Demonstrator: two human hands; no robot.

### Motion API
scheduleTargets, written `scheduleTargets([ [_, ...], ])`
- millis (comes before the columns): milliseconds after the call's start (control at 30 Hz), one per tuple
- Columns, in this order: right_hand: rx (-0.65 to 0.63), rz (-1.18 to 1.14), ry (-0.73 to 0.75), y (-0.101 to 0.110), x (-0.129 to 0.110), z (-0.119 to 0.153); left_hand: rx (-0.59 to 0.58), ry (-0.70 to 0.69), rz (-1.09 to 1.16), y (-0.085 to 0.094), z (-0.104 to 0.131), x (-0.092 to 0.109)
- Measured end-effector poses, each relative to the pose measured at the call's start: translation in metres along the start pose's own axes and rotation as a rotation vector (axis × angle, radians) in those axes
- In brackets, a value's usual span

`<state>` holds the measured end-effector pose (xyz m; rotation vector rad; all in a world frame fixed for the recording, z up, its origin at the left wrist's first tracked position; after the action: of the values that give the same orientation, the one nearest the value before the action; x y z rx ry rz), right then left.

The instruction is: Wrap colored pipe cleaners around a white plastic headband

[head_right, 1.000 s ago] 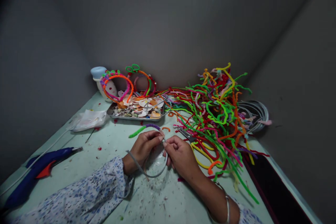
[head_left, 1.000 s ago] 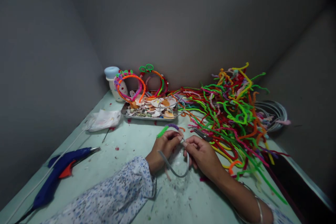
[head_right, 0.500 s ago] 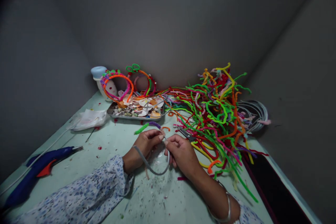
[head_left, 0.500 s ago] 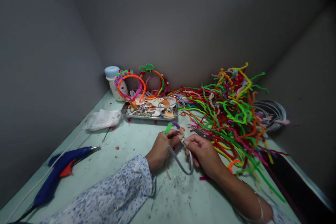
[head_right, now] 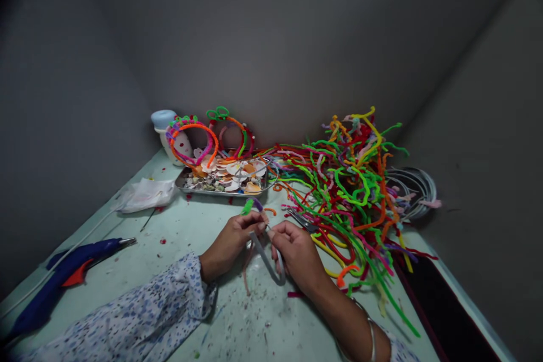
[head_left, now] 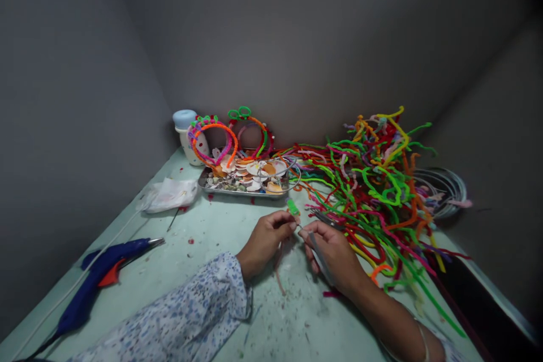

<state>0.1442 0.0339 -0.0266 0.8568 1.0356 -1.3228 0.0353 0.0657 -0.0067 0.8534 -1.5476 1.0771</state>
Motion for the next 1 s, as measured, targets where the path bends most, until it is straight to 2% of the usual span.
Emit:
scheduleTargets([
  [333,-0.084,-0.083,0.024,-0.003,0.001,0.0,-0.082,-0.058,0.008,-0.004,0.0,0.007],
  [600,-0.104,-0.162,-0.097,-0.007,0.003,0.002,-0.09,-0.048,0.039,-0.005,0.001,0.006],
  [733,-0.111,-0.145,-0.096,-0.008,0.004,0.003,-0.077,-0.057,0.052,-0.006,0.001,0.007],
  [833,0.013,-0.038,0.004,0.001,-0.004,0.004,0.055,-0.095,-0.014,0.006,0.0,0.009],
  [933,0.254,0.159,0.171,0.017,-0.022,0.011,0.254,-0.164,-0.158,0.024,0.004,0.016],
  [1000,0.374,0.284,0.257,0.022,-0.032,0.018,0.249,-0.167,-0.187,0.021,0.006,0.017],
])
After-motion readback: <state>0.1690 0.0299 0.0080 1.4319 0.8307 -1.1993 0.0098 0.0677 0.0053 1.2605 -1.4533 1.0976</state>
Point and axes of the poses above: each hand's wrist, its own z-axis away from the middle knuckle, its own y-axis out of the back of the hand, x = y × z, the point moved 9 cm from there along -z, towards the middle knuckle, and after that the axes turned 8 degrees about -y, right-handed, at the moved point
